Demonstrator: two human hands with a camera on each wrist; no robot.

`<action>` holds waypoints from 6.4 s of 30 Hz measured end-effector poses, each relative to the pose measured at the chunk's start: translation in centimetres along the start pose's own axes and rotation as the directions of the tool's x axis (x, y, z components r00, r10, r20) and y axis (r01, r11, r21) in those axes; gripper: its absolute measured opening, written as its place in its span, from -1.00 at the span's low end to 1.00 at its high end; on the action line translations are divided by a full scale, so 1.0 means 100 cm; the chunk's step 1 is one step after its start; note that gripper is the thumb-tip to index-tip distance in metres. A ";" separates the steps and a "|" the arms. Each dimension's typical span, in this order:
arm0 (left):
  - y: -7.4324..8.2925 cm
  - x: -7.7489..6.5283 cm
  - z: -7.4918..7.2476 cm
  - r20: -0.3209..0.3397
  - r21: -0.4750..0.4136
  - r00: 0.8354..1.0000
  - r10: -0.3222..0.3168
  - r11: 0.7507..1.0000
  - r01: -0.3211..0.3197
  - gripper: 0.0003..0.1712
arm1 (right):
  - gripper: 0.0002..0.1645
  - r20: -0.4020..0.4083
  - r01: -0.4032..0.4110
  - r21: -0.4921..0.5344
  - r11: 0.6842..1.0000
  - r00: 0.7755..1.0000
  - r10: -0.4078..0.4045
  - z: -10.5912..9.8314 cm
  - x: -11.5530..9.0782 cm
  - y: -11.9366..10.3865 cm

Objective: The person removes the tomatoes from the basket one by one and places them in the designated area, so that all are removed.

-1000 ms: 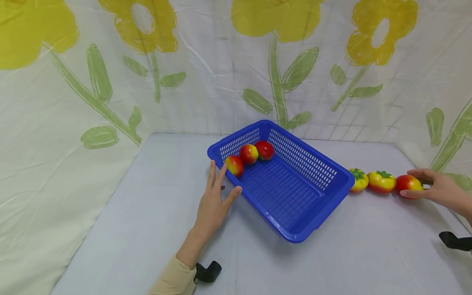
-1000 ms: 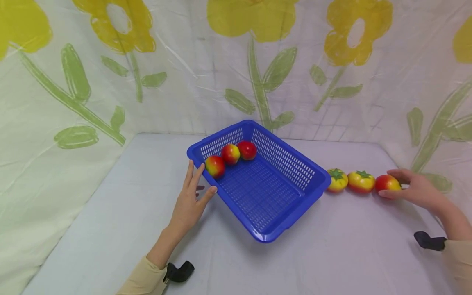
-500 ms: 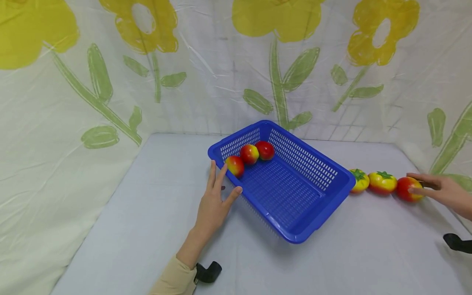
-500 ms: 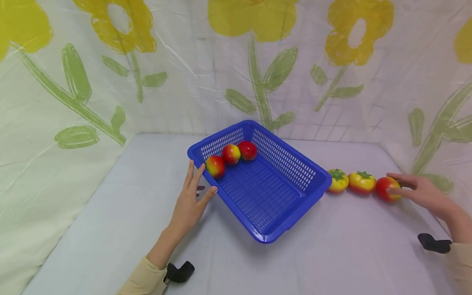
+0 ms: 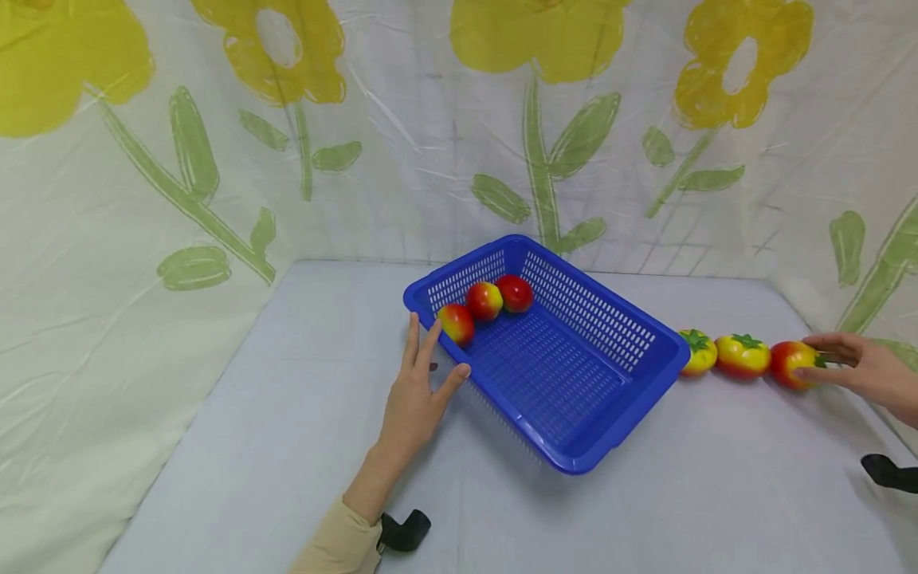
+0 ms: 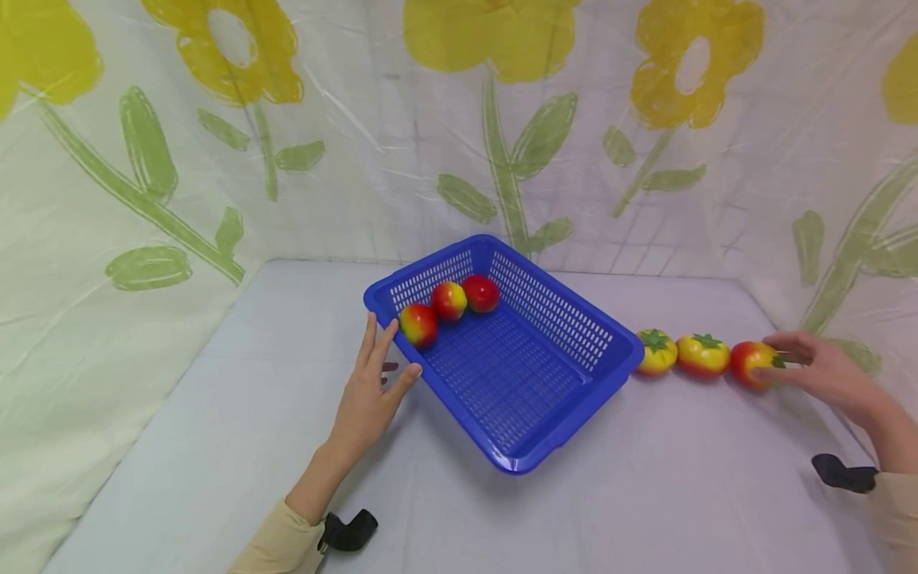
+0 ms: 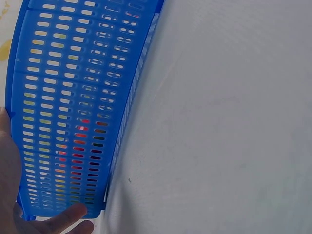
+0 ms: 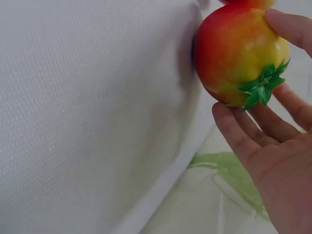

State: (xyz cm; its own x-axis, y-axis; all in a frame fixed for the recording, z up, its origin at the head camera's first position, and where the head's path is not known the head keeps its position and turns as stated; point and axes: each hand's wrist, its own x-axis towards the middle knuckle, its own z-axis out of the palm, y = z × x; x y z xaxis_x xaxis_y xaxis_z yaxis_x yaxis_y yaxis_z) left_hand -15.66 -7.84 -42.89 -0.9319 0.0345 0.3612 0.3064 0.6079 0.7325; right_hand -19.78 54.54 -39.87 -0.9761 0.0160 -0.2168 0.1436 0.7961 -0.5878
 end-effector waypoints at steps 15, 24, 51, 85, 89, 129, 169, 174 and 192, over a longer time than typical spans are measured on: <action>0.000 0.000 0.000 -0.005 -0.005 1.000 0.005 1.000 -0.005 -0.11 | 0.02 -0.021 0.023 0.004 1.000 1.000 -0.023 0.000 -0.002 0.000; 0.000 -0.001 0.000 -0.004 -0.006 1.000 0.004 1.000 -0.004 -0.12 | 0.05 -0.059 -0.024 0.005 1.000 0.998 0.024 0.000 -0.004 0.000; 0.002 -0.001 -0.002 0.015 -0.011 1.000 -0.016 1.000 0.016 -0.11 | 0.10 -0.081 -0.021 -0.051 0.998 0.997 0.017 0.005 0.004 -0.004; 0.000 -0.001 -0.001 0.011 -0.010 1.000 -0.008 1.000 0.008 -0.11 | 0.04 -0.274 0.013 0.091 0.996 0.962 0.013 0.004 -0.008 -0.031; 0.000 -0.001 -0.001 0.011 -0.012 1.000 -0.013 1.000 0.013 -0.11 | 0.01 -0.269 0.030 0.082 0.996 0.963 -0.007 0.005 -0.009 -0.041; 0.000 -0.003 0.000 0.010 -0.006 1.000 -0.012 1.000 0.012 -0.12 | -0.46 -0.247 0.409 0.164 0.897 0.898 -0.364 0.024 -0.023 -0.188; 0.001 -0.001 -0.003 0.011 0.007 1.000 -0.004 1.000 0.004 -0.11 | -0.49 -0.093 0.718 0.327 0.614 0.671 -0.735 0.085 0.025 -0.334; 0.000 -0.002 -0.003 0.010 0.009 1.000 -0.011 1.000 0.011 -0.11 | -0.49 -0.078 0.701 0.359 0.616 0.680 -0.729 0.097 0.021 -0.354; -0.001 -0.001 -0.002 0.023 0.014 1.000 -0.012 1.000 0.012 -0.12 | -0.41 0.087 0.579 0.409 0.705 0.744 -0.662 0.159 0.075 -0.376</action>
State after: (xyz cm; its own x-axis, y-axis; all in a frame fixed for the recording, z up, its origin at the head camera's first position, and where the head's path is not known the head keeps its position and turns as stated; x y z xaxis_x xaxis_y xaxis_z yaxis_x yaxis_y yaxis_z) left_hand -15.60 -8.05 -42.86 -0.9397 0.0449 0.3390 0.2924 0.6196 0.7284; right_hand -29.91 15.16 -31.77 -0.8074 -0.5679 0.1599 -0.3973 0.3231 -0.8589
